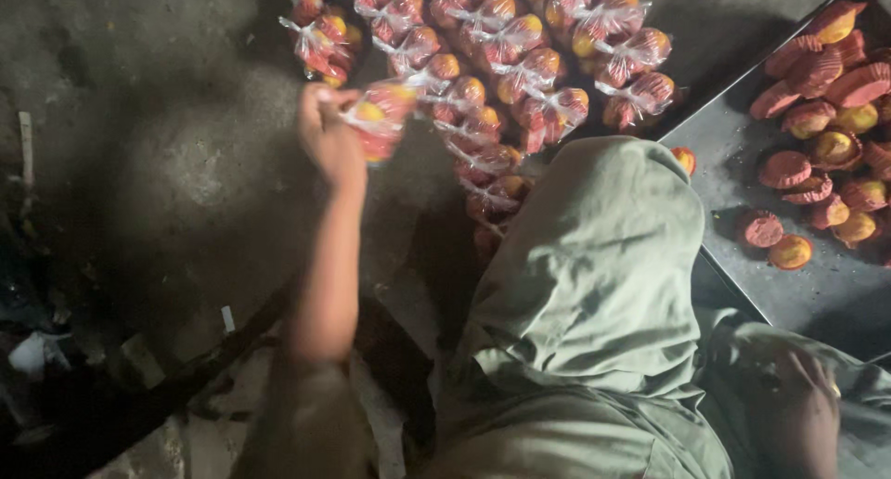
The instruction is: The person sits on the floor and packs small orange and red cup-shaped items into small clear plastic bags, twisting each bag closed by hand. Finished bags are placed in rows on the floor beside a tray holding the unpacked items.
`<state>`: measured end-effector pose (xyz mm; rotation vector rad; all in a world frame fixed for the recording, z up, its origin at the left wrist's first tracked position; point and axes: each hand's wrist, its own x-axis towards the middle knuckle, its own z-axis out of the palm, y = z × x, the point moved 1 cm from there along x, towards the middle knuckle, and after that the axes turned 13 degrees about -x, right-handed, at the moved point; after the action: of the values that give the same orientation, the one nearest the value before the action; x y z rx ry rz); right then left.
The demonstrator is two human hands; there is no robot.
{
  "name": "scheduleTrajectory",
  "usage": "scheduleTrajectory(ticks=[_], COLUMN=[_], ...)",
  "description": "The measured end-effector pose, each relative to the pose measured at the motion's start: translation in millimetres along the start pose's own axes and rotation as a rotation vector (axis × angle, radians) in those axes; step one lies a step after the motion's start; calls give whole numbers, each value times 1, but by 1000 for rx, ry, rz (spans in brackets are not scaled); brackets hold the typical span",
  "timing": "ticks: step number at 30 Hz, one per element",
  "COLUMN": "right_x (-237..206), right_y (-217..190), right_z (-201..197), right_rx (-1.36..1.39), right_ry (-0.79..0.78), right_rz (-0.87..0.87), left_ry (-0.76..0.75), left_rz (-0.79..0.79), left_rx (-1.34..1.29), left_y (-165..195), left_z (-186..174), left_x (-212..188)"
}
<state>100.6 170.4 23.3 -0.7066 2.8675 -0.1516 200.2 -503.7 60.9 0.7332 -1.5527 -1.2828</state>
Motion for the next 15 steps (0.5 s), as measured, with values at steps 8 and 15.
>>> scheduleTrajectory(ticks=[8, 15], right_x=[14, 32], right_y=[-6, -12], right_z=[13, 14], right_rx=[-59, -123], right_ry=[-97, -84], right_rz=[5, -66], left_ry=[52, -74], left_rz=[38, 324], left_rx=[325, 390], left_y=[-124, -54], left_z=[-13, 107], left_x=[110, 64])
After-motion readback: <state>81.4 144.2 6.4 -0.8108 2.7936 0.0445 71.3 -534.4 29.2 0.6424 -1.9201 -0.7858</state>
